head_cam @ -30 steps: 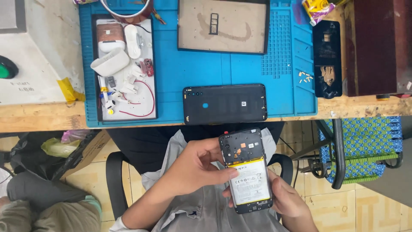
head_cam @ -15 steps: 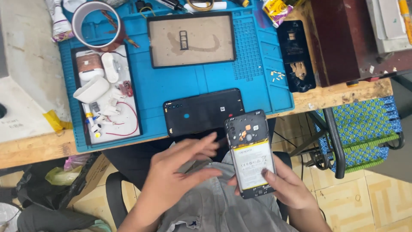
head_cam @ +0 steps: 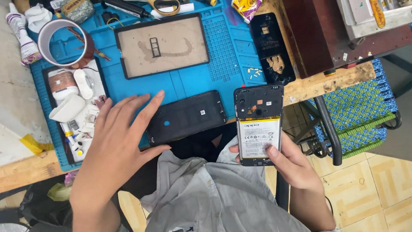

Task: A person performs a detailed repair on a smartphone, including applying adhesive, curing it with UV light, and reassembling the internal frame and back cover.

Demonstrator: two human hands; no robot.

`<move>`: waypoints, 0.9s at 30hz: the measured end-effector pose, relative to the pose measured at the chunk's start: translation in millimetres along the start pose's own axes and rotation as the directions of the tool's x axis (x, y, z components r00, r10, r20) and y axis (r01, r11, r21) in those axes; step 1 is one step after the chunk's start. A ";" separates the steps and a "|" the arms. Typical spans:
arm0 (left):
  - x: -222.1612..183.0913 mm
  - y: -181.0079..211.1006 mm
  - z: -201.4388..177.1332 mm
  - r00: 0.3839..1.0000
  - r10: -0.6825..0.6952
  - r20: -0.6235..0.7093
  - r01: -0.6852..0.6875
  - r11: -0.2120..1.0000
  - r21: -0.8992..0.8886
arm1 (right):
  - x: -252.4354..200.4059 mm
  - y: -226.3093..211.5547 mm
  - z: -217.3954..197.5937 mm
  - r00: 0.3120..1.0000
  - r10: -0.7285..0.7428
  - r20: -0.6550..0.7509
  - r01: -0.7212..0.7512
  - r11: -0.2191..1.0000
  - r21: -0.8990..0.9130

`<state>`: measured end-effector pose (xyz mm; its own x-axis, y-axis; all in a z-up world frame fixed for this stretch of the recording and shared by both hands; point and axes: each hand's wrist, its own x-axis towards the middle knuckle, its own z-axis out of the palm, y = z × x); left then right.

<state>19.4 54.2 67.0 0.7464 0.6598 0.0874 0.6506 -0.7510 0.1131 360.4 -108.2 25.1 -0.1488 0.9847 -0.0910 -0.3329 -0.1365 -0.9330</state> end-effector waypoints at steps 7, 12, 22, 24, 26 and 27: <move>-2.1 1.1 -2.3 1.000 -0.022 -0.002 0.022 0.995 -0.099 | 0.6 -4.5 0.3 0.998 0.008 0.059 -0.007 1.000 -0.001; -4.7 -1.3 -4.2 0.999 -0.037 -0.003 0.036 0.993 -0.114 | 4.5 -7.1 -5.9 0.999 0.042 -0.003 -0.042 0.999 -0.023; -13.8 -6.3 -6.0 0.999 -0.037 -0.027 0.035 0.996 -0.079 | -0.7 -9.6 0.0 1.000 0.027 0.004 -0.027 1.000 0.008; -15.5 -7.3 -6.1 0.999 -0.045 -0.026 0.043 0.997 -0.070 | -5.2 -9.4 2.3 0.999 0.047 0.008 -0.047 0.999 0.027; -18.8 -9.7 -3.4 0.997 -0.067 -0.029 0.066 0.997 -0.033 | -8.6 -9.0 3.0 0.995 0.026 0.101 -0.031 0.998 0.045; -19.1 -8.9 -3.5 0.997 -0.067 -0.027 0.066 0.997 -0.034 | -11.0 -7.0 0.9 0.995 0.028 0.100 -0.032 0.998 0.047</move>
<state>-1.0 48.3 67.7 0.6974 0.7088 0.1060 0.6931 -0.7047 0.1519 363.5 -118.2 32.9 -0.2503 0.9647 -0.0815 -0.3713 -0.1734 -0.9122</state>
